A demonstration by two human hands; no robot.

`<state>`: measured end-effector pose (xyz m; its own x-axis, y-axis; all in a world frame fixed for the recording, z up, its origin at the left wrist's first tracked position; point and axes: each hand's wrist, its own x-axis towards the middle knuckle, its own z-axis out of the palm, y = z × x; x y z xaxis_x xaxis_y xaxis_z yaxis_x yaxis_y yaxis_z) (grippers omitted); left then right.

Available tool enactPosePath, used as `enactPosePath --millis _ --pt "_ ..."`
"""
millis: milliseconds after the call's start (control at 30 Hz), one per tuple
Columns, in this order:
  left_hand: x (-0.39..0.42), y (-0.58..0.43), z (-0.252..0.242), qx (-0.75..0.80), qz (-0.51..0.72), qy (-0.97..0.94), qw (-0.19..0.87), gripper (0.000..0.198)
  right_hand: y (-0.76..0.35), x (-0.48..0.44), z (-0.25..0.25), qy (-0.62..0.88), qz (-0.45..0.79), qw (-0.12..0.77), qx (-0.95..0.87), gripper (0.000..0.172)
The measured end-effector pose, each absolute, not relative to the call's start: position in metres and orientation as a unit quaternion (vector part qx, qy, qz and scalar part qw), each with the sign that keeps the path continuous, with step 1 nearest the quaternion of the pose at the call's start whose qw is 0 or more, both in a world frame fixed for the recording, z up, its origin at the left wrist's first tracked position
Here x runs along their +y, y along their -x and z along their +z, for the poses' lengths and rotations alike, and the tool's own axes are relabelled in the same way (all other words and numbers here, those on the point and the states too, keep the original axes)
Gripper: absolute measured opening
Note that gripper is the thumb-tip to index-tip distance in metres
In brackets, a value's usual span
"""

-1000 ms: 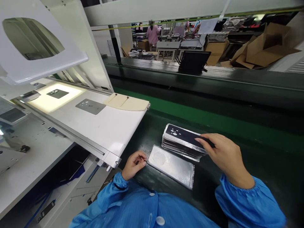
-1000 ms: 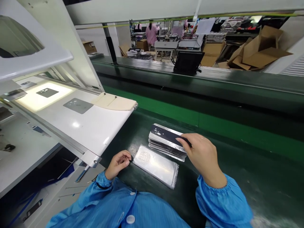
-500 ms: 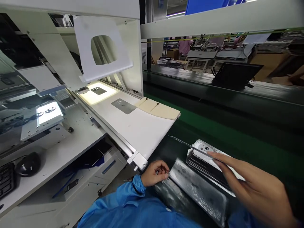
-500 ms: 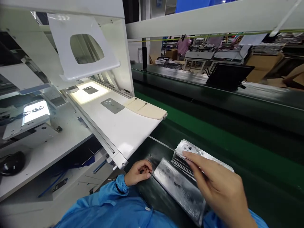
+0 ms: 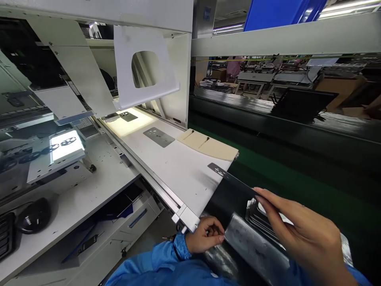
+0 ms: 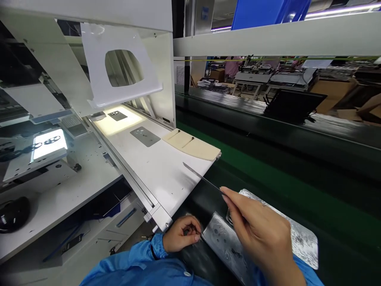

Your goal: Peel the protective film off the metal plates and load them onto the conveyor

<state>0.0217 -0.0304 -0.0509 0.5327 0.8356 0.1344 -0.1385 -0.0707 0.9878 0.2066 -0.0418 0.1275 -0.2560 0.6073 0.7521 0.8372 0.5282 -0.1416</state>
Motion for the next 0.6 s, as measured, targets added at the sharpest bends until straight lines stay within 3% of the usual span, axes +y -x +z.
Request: enactPosePath --millis 267,467,600 --pt "-0.032 -0.019 -0.05 0.298 0.373 -0.605 0.637 0.036 -0.139 0.022 0.125 0.355 -0.251 0.273 -0.858 0.039" --pt "-0.032 -0.019 -0.059 0.294 0.369 -0.593 0.653 0.026 -0.118 0.027 0.107 0.414 -0.121 0.162 -0.888 0.035" --pt "-0.034 -0.02 -0.065 0.294 0.385 -0.589 0.647 0.019 -0.107 0.017 0.117 0.449 -0.031 0.078 -0.89 0.065"
